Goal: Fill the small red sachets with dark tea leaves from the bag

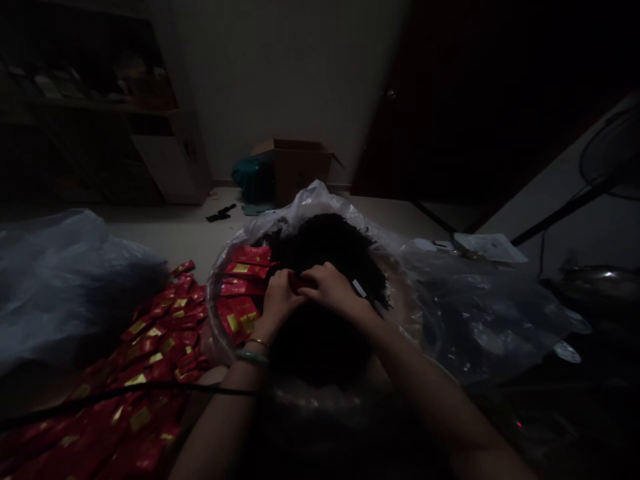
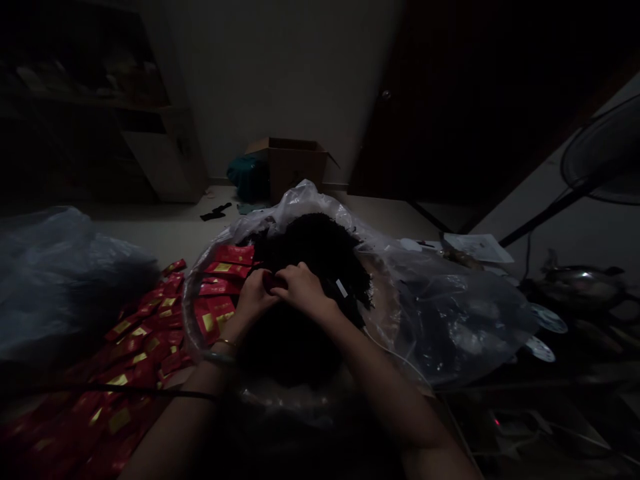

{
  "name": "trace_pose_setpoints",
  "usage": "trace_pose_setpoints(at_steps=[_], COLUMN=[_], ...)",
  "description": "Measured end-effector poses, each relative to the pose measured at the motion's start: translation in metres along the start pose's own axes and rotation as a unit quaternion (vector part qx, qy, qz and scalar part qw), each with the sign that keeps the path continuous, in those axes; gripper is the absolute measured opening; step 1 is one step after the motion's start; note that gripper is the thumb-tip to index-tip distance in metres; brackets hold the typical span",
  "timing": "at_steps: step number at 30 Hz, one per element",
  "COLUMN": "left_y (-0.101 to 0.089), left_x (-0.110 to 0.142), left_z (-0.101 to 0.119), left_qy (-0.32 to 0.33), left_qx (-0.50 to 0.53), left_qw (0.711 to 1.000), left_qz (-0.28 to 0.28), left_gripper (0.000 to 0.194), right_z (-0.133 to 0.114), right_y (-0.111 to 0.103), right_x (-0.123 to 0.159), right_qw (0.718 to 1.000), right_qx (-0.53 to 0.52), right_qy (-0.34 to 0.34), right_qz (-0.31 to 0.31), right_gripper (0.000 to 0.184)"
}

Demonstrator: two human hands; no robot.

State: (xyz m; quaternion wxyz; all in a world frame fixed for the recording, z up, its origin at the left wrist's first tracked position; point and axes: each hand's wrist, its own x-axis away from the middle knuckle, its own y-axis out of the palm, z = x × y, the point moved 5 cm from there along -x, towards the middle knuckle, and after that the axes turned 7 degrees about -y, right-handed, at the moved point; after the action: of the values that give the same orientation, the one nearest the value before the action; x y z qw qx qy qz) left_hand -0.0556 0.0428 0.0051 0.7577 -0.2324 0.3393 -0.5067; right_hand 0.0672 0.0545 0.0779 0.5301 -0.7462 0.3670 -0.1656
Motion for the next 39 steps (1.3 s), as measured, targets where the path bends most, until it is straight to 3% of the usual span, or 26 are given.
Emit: trace_pose_setpoints(at_steps=[3, 6, 11, 15, 18, 22, 27, 30, 34, 39], left_y=[0.002, 0.005, 0.008, 0.011, 0.013, 0.015, 0.014, 0.012, 0.006, 0.006], left_x=[0.002, 0.004, 0.005, 0.006, 0.006, 0.006, 0.010, 0.009, 0.006, 0.009], left_z=[0.000, 0.000, 0.003, 0.004, 0.002, 0.003, 0.011, 0.012, 0.010, 0.013], left_qy=[-0.015, -0.020, -0.004, 0.003, 0.008, 0.015, 0.041, 0.034, 0.018, 0.038], left_qx=[-0.003, -0.023, 0.014, 0.086, 0.096, 0.093, 0.094, 0.086, 0.097, 0.136], left_qw=[1.000, 0.998, 0.995, 0.988, 0.986, 0.985, 0.983, 0.985, 0.989, 0.979], left_qz=[-0.024, -0.055, -0.097, -0.128, -0.137, -0.141, -0.153, -0.145, -0.112, -0.145], left_gripper=[0.039, 0.050, 0.040, 0.037, 0.036, 0.040, 0.038, 0.034, 0.034, 0.047], right_z=[0.008, 0.020, 0.030, 0.033, 0.031, 0.035, 0.031, 0.023, 0.012, 0.011], right_y=[0.006, -0.001, -0.011, -0.009, -0.004, 0.005, -0.001, -0.010, -0.019, -0.006], right_x=[-0.001, -0.001, 0.002, 0.008, 0.014, 0.021, 0.021, 0.021, 0.022, 0.023], right_qw=[0.999, 0.998, 0.995, 0.986, 0.962, 0.934, 0.952, 0.967, 0.983, 0.990], right_qx=[0.014, -0.030, -0.090, -0.169, -0.268, -0.328, -0.270, -0.218, -0.158, -0.063], right_qy=[0.025, 0.044, 0.002, -0.003, -0.011, 0.059, 0.052, 0.004, -0.067, -0.085], right_qz=[-0.022, 0.023, 0.052, 0.008, -0.058, -0.129, -0.135, -0.130, -0.071, -0.094], right_gripper=[0.010, 0.010, 0.012, 0.015, 0.019, 0.025, 0.024, 0.024, 0.019, 0.017])
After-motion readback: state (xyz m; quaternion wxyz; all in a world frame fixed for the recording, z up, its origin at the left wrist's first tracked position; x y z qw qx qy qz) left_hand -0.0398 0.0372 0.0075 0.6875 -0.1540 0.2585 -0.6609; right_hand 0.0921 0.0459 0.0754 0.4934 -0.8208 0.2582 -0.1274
